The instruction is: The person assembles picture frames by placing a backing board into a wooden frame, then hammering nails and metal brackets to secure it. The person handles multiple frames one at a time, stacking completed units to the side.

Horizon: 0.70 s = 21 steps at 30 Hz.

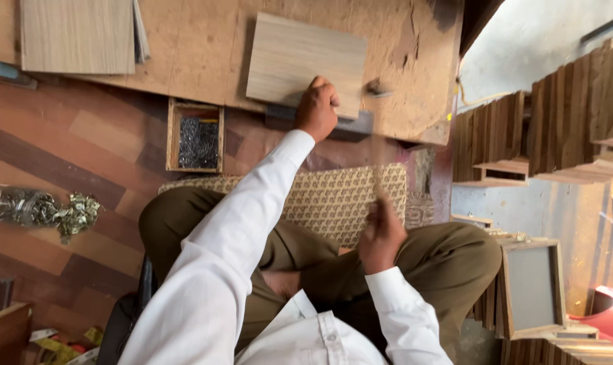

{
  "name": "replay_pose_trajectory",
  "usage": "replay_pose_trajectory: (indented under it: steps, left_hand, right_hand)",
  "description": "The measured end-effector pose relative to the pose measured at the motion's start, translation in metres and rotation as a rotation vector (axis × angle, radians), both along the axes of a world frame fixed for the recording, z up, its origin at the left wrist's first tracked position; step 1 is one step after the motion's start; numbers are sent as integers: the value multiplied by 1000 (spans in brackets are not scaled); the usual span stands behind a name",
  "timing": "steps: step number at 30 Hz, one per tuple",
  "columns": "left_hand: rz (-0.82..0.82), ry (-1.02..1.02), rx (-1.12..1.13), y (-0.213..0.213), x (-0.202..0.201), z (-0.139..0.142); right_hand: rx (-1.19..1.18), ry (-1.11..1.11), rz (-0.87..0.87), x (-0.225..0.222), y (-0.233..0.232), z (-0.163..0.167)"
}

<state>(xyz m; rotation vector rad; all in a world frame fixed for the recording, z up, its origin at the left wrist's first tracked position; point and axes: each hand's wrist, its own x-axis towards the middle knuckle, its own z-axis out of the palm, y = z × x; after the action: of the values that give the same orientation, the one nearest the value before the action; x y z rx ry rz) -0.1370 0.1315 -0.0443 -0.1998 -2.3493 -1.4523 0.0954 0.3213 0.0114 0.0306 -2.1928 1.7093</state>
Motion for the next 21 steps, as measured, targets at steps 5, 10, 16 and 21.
replay_pose_trajectory:
  steps: [5, 10, 16, 21]
  left_hand:
    - [36, 50, 4, -3, -1, 1]
    - [-2, -16, 21, -4, -3, 5]
    - [-6, -61, -7, -8, -1, 6]
    - [-83, -111, -50, -14, 6, 17]
  right_hand:
    - [347, -47, -126, 0, -1, -5]
    - [452, -100, -93, -4, -8, 3]
    - [415, -192, -196, -3, -16, 5]
    - [501, -401, -92, -13, -11, -6]
